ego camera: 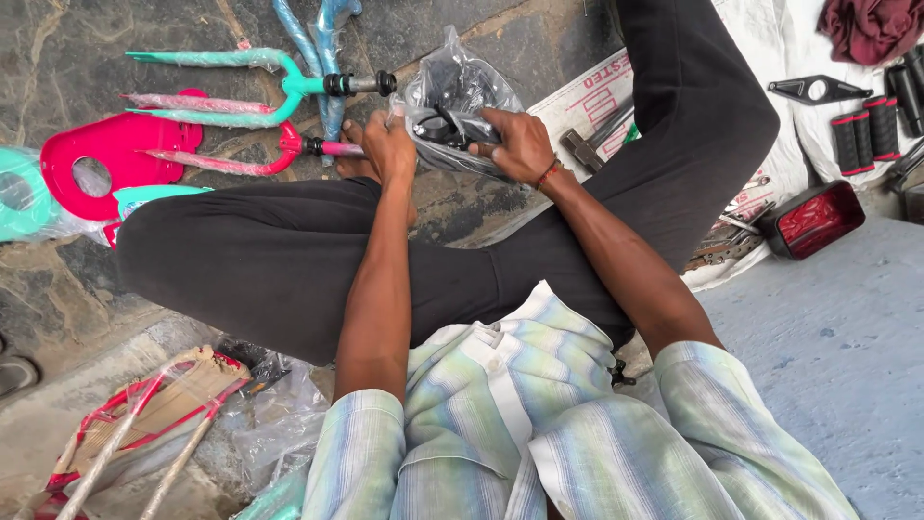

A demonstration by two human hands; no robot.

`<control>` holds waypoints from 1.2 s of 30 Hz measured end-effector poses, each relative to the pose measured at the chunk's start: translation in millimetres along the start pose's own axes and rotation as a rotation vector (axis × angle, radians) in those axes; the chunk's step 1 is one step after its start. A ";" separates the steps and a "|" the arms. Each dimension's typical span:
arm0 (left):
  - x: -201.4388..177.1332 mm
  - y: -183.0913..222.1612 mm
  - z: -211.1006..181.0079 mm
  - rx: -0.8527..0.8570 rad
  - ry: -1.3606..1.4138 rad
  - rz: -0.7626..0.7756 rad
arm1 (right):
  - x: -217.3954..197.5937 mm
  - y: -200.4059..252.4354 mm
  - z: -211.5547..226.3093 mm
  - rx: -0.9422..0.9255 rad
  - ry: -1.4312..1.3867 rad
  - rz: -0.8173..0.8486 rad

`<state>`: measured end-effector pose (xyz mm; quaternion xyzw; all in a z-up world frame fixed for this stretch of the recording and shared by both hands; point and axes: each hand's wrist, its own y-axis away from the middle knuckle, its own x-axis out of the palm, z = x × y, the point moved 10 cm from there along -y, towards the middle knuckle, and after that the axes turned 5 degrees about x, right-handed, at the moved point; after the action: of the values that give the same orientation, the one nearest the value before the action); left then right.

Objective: Assembling and adjusting a bicycle brake assembly using hand tools.

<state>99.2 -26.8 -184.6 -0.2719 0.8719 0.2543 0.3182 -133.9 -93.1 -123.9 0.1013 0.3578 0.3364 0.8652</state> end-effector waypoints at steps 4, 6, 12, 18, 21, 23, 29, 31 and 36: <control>6.1 -1.4 28.0 -0.036 -0.047 -0.050 | -23.8 38.7 49.9 -0.201 -0.018 -0.200; 16.9 -21.4 85.9 0.049 0.044 -0.199 | -23.5 47.9 48.8 -0.151 -0.072 -0.237; 40.2 -18.6 109.9 -0.094 -0.165 -0.014 | -26.1 43.2 2.4 -0.019 -0.666 -0.377; 94.0 62.7 64.2 -0.632 0.553 0.504 | -12.1 17.5 -62.2 0.397 -1.545 -0.404; 66.5 78.6 -35.9 -0.641 1.029 0.584 | 6.8 13.9 -79.4 0.501 -1.658 -0.370; 65.5 75.5 -72.3 -0.604 1.347 0.628 | 19.0 9.1 -92.1 0.551 -1.707 -0.356; 57.5 31.1 -29.7 -0.251 0.978 0.378 | 29.4 -8.6 -95.8 0.559 -1.120 -0.166; 54.5 18.6 -23.9 0.009 0.465 0.443 | -72.7 24.1 -17.7 0.166 0.083 -0.833; 43.4 55.9 -78.6 0.154 0.238 0.723 | -42.5 -22.1 13.9 -0.225 0.330 -0.330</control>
<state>2.7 -48.3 -147.1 0.0500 0.9589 0.2504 0.1239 -135.1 -136.6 -99.6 -0.1113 0.4662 0.2403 0.8441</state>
